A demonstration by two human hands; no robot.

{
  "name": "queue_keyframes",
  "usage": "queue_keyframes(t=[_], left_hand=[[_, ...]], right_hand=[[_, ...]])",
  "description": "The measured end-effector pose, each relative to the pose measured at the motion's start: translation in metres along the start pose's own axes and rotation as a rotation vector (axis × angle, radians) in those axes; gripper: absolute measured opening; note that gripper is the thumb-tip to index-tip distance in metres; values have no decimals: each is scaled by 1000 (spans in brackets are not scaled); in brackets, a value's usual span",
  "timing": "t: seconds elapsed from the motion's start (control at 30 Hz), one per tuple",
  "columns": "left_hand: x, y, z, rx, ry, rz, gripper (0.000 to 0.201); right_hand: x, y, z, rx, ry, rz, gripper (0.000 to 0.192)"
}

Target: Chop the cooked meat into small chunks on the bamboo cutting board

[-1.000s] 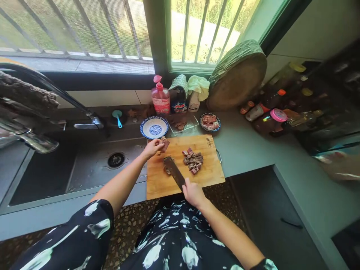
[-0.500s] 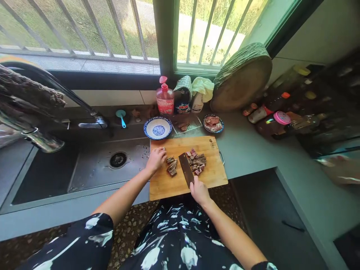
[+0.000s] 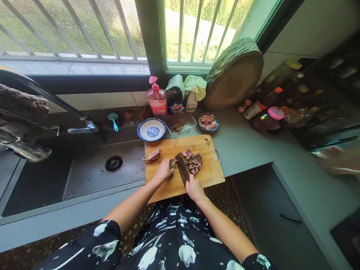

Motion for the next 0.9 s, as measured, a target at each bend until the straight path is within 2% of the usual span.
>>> queue_keyframes(t=[0.1,0.23,0.37,0.5,0.63,0.9], left_hand=[[7,-13,-7,40,-40,27,51],[14,-28,-6,131,-11,24,48],[4,-21,-5,165,-66,-53,47],[3,-18,-14,235,-125,-143,47],[7,-23,-18,262,-164,-185,32],[11,-19,-14,226,-144,-201,29]], right_hand=[[-1,-5,-4,7,-15,13,25],[-13,-12,-9,48,-55,-40,26],[-30,0,-5,-7,-78,-84,28],[-40,13,4,-8,-62,-91,19],[-43,20,11,0,-36,-81,19],[-39,23,10,27,41,-68,22]])
Point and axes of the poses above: each hand's wrist, its own z-axis towards the middle knuckle, its own x-axis out of the palm, y = z × x, the point moved 9 cm from there along z, towards the middle knuckle, and after that the axes turned 14 degrees about -x, right-handed, at the moved point
